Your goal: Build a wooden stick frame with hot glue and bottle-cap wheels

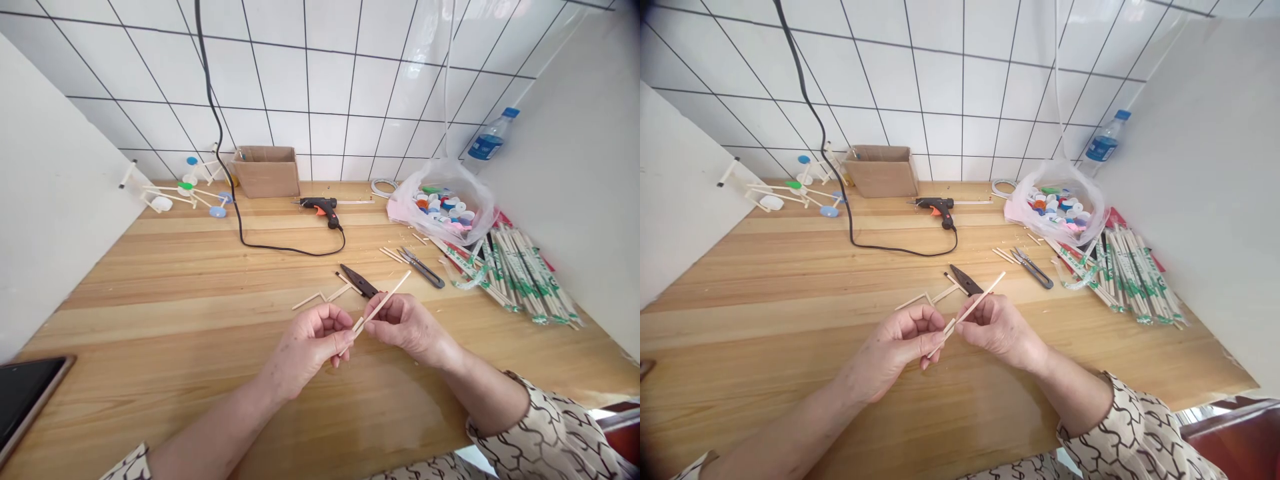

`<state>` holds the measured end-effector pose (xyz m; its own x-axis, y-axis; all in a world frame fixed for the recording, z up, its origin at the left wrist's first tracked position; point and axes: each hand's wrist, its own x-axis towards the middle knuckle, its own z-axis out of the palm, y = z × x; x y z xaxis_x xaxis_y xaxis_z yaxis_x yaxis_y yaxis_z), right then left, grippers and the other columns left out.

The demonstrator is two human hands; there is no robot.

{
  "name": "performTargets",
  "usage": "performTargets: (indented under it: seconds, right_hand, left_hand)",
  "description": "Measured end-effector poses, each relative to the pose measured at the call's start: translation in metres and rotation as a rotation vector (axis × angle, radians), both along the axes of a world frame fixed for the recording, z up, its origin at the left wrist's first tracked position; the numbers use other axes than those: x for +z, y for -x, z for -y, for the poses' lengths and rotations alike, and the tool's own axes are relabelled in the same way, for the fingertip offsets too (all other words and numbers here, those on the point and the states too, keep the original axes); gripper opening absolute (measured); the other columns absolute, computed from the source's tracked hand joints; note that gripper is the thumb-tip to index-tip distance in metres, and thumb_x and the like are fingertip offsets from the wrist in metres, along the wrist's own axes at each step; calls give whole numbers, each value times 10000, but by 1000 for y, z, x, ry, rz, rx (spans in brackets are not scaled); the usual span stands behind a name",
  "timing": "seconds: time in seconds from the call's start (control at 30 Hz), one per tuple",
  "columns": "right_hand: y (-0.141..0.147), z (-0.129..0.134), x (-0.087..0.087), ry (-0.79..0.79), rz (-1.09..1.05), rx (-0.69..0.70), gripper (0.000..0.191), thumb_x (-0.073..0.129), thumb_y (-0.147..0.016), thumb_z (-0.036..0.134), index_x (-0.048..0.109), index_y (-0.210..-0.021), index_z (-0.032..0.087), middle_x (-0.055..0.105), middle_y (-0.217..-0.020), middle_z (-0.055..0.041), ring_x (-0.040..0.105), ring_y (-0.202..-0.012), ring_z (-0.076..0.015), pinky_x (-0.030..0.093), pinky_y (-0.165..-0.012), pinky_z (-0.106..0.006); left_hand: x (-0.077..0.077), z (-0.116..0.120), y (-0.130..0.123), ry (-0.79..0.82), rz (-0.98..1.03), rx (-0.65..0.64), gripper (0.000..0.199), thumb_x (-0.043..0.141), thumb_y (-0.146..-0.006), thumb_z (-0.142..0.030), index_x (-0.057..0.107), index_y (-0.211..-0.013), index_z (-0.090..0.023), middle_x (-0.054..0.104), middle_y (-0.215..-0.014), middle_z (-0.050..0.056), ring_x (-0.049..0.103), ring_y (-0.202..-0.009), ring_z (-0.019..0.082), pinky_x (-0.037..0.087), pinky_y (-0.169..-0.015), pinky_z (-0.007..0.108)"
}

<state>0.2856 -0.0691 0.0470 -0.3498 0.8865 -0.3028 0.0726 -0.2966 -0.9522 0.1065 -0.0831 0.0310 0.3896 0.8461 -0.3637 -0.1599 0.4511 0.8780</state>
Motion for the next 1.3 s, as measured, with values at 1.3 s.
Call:
performTargets:
  seconds: [1.3]
  right_hand:
    - [-33, -21, 8, -181, -44, -211, 233, 756, -631, 313, 597, -678, 149, 563, -543, 42, 445, -467, -70, 318, -460, -212]
  left_hand:
    - [8, -57, -32, -218, -107, -136, 330, 662, -761, -453, 654, -786, -124, 690, -727, 50, 621, -636, 140, 503, -657, 297]
